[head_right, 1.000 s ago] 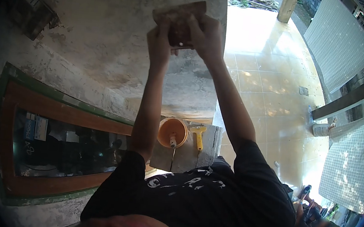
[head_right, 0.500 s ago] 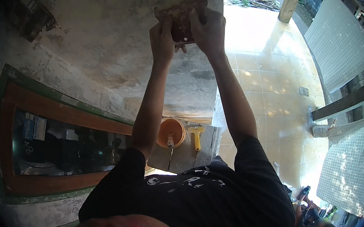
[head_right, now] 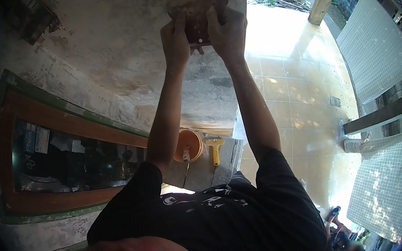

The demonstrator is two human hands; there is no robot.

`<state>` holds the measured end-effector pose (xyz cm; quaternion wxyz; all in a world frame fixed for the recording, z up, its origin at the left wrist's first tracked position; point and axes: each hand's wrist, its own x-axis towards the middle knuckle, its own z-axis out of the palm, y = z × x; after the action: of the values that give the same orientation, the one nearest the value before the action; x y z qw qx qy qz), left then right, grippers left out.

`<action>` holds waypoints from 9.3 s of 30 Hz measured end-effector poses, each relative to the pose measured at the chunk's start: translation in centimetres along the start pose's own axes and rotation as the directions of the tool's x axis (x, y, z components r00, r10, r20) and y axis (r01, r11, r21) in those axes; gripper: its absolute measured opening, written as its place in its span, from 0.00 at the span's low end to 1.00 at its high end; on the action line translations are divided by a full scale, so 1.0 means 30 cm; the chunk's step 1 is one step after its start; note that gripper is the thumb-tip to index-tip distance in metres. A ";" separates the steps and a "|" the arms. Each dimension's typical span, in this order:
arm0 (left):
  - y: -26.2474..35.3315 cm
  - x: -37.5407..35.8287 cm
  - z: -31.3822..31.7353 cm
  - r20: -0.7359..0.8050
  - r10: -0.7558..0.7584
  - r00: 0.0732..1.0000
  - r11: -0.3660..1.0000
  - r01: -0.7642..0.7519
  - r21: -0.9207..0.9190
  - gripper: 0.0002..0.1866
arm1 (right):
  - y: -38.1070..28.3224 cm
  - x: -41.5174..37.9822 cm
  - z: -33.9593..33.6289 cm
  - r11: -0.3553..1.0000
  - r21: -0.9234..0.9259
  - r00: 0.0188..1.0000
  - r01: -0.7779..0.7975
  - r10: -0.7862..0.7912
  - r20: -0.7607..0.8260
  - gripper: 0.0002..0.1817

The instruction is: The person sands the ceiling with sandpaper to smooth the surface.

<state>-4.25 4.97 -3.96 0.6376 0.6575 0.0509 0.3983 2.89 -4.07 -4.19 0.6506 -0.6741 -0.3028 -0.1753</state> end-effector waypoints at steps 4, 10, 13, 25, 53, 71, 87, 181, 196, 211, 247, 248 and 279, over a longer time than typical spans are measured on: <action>-0.012 0.011 -0.004 -0.055 0.036 0.998 0.997 -0.033 0.065 0.23 | -0.007 0.004 0.009 0.998 0.055 0.999 0.032 -0.031 -0.035 0.17; -0.021 0.001 0.006 -0.054 0.016 0.998 1.000 -0.014 0.025 0.23 | 0.001 0.002 0.009 0.998 -0.052 0.999 0.027 -0.029 -0.041 0.18; 0.003 0.007 0.002 -0.059 0.009 0.998 1.000 -0.007 0.019 0.23 | -0.011 0.008 0.005 0.999 -0.026 1.000 0.021 -0.021 -0.020 0.18; 0.019 0.042 -0.008 -0.086 0.057 0.995 0.996 -0.051 0.074 0.26 | -0.040 0.041 0.023 0.999 0.028 0.999 -0.042 0.042 -0.003 0.18; 0.052 0.073 -0.061 -0.042 0.039 0.998 0.998 -0.037 0.057 0.25 | -0.073 0.049 0.077 0.996 0.024 0.994 0.081 -0.079 -0.070 0.16; -0.026 -0.070 -0.123 0.116 -0.050 0.992 0.999 0.052 -0.010 0.16 | 0.009 -0.081 0.058 0.974 0.220 0.995 -0.051 0.031 0.096 0.18; 0.125 0.119 -0.089 0.007 0.082 0.997 0.992 -0.081 -0.092 0.11 | -0.113 0.110 0.138 0.987 0.039 0.977 0.156 -0.148 -0.156 0.19; 0.475 0.295 0.000 -0.029 0.091 0.995 0.995 -0.092 -0.048 0.13 | -0.347 0.405 0.075 0.970 0.227 0.986 0.088 -0.053 -0.157 0.19; 0.495 0.393 -0.022 -0.059 0.111 0.992 0.991 -0.106 0.083 0.19 | -0.372 0.438 0.112 0.961 0.263 0.985 0.080 -0.036 -0.168 0.20; 0.468 0.368 -0.040 0.040 0.167 0.985 0.982 -0.169 0.089 0.18 | -0.331 0.413 0.126 0.919 0.382 0.990 0.094 -0.046 -0.133 0.19; 0.526 0.473 -0.023 -0.025 0.198 0.980 0.977 -0.195 0.090 0.19 | -0.476 0.507 0.094 0.935 0.347 0.989 0.079 -0.028 -0.148 0.16; 0.532 0.480 -0.018 -0.053 0.198 0.979 0.979 -0.194 0.070 0.19 | -0.506 0.496 0.087 0.902 0.428 0.990 0.061 -0.001 -0.139 0.17; -0.149 -0.370 -0.629 -0.003 -0.227 0.974 0.824 0.194 0.532 0.17 | 0.038 -0.319 0.004 0.795 -0.225 0.810 0.563 -0.478 0.341 0.07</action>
<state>-20.90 14.45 -15.43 0.4733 0.8094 0.2112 0.2760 -3.64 -5.64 -11.12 0.4131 -0.6755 -0.5306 -0.3026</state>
